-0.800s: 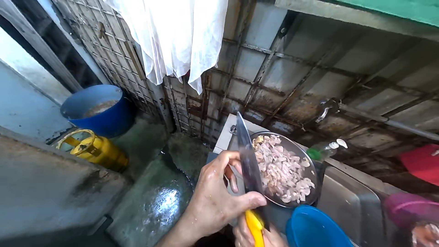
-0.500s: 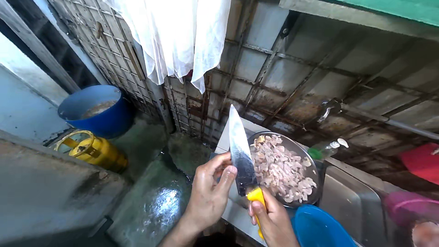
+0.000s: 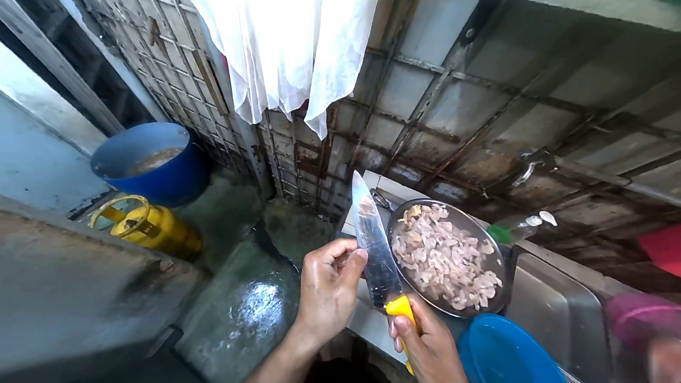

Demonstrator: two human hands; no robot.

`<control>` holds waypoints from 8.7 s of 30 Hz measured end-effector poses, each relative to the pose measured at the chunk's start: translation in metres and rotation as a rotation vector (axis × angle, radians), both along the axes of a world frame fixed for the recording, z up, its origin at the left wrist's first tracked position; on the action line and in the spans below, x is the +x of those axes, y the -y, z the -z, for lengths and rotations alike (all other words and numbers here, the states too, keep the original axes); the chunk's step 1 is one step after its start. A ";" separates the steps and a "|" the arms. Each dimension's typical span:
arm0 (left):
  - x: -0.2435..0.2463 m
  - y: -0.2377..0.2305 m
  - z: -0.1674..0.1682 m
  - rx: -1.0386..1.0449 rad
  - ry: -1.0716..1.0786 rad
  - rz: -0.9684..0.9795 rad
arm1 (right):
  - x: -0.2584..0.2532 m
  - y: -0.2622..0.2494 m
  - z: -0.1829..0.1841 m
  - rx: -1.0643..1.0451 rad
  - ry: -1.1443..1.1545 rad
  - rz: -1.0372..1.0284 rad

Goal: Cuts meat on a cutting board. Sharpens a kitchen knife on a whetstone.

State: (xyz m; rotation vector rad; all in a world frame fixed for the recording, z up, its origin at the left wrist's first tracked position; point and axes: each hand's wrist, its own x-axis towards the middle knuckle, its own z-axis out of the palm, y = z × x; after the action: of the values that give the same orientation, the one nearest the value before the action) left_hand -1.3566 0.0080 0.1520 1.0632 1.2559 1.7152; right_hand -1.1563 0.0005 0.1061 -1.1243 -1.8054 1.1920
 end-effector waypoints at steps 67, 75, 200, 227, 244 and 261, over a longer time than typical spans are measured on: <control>0.067 -0.073 0.233 -1.051 -1.454 0.250 | 0.083 0.035 0.219 0.059 0.437 0.595; 0.077 -0.037 0.238 -0.959 -1.417 0.248 | 0.084 0.045 0.228 -0.019 0.428 0.506; -0.006 0.046 0.234 -0.472 -1.529 0.788 | 0.077 0.087 0.215 0.025 0.802 -0.011; -0.013 0.038 0.241 -0.260 -1.604 0.814 | 0.055 0.119 0.202 -0.214 0.763 0.060; -0.048 0.004 0.245 -0.158 -1.633 0.902 | 0.011 0.117 0.205 -0.232 0.743 0.208; -0.065 -0.025 0.237 -0.184 -1.643 0.941 | -0.008 0.093 0.213 -0.238 0.722 0.199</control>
State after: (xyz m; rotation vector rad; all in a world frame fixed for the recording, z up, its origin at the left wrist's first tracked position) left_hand -1.4213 0.0335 -0.0846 2.4937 1.2259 -0.2605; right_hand -1.1640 -0.0922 -0.1070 -2.0146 -2.0129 0.9613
